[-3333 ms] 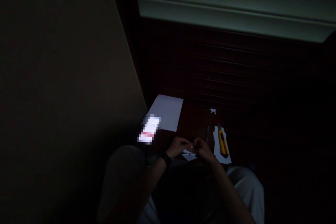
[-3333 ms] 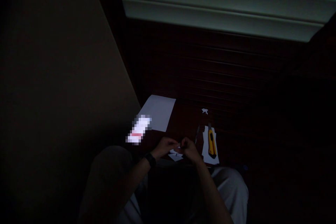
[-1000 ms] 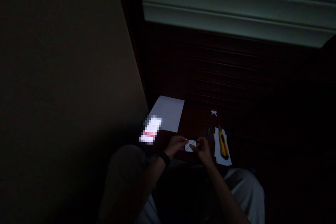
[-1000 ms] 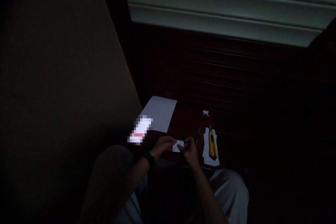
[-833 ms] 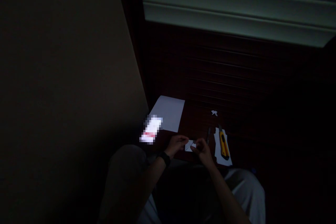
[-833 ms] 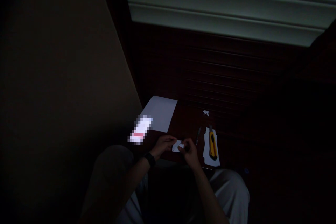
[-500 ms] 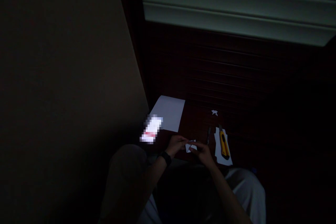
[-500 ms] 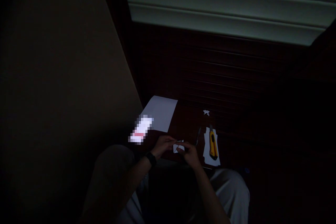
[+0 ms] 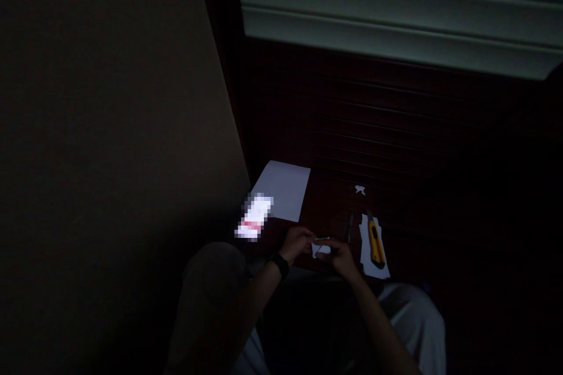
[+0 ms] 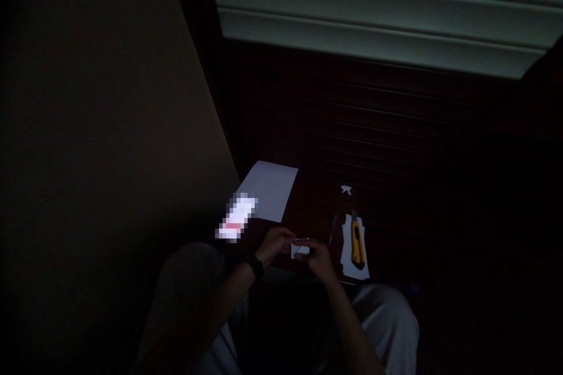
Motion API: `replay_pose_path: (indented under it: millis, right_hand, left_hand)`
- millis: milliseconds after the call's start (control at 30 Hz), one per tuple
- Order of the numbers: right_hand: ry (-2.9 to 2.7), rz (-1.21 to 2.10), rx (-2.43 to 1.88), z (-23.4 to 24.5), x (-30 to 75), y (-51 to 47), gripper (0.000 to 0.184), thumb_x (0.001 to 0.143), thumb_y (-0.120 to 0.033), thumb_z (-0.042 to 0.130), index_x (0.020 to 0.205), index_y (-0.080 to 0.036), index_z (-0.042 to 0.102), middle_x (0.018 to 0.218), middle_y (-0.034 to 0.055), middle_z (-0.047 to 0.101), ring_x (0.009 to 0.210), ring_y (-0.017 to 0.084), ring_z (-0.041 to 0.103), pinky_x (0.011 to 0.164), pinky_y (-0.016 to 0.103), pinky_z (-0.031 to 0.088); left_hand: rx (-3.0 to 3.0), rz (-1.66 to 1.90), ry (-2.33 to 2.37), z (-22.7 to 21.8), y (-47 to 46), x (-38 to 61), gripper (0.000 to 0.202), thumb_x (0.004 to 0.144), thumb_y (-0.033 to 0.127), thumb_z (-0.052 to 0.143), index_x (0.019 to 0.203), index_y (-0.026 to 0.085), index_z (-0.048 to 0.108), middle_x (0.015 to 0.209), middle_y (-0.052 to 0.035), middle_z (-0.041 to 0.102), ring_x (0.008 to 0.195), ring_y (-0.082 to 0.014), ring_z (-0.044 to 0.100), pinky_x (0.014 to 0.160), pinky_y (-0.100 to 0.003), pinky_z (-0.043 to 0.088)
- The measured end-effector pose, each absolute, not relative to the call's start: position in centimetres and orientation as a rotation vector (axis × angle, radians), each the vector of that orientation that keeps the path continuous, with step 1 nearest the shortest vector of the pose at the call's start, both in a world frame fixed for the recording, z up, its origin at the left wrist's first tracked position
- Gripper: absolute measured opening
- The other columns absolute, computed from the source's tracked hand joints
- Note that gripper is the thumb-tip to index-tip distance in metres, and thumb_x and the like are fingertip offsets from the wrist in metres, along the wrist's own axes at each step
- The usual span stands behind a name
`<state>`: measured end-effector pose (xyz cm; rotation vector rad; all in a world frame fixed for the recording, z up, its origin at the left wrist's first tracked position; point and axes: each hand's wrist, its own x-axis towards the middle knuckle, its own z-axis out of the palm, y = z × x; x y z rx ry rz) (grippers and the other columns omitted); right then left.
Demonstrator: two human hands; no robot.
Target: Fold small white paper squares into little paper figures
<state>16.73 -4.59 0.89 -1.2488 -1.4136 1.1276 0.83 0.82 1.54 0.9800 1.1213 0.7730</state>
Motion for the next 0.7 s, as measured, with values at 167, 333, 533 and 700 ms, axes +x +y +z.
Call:
replay_pose_path:
  millis: [167,333,533,700]
  right_hand:
    - [-1.406,1.087,-1.277,0.75,16.54,-4.42,0.028,0.069,-0.032,0.068,0.095,-0.024,0.070,0.094,0.0057,0.067,0.080,0.019,0.060,0.076,0.032,0.046]
    - [-1.424,1.127,-1.273,0.46,16.68,-4.24,0.024,0.071,-0.037,0.066,0.091,-0.025,0.072,0.092,0.0056,0.066,0.083,0.020,0.059,0.076,0.033,0.046]
    - [-1.517,1.174,-1.249,0.46,17.38,-4.25,0.024,0.071,-0.040,0.067,0.090,-0.027,0.072,0.091,0.0044,0.062,0.084,0.019,0.057,0.075,0.031,0.045]
    - [-1.532,1.202,-1.202,0.88,17.37,-4.36,0.021,0.071,-0.040,0.068,0.086,-0.026,0.073,0.088,0.0041,0.061,0.085,0.018,0.057,0.075,0.030,0.044]
  left_hand:
    - [0.992,0.759,1.113,1.77,0.69,0.95,0.020,0.065,0.026,0.068,0.080,0.013,0.064,0.072,-0.0054,0.065,0.061,-0.0146,0.061,0.056,-0.027,0.051]
    - [1.007,0.723,1.066,2.29,0.55,0.91,0.026,0.065,0.032,0.070,0.080,0.012,0.065,0.074,-0.0067,0.066,0.067,-0.0168,0.062,0.060,-0.029,0.052]
    - [1.044,0.649,0.972,2.25,0.67,0.52,0.035,0.060,0.040,0.073,0.075,0.010,0.066,0.068,-0.0060,0.065,0.065,-0.0176,0.062,0.062,-0.032,0.052]
    - [1.075,0.618,0.922,2.16,0.77,0.19,0.037,0.058,0.041,0.074,0.075,0.009,0.066,0.070,-0.0071,0.065,0.065,-0.0180,0.062,0.062,-0.032,0.051]
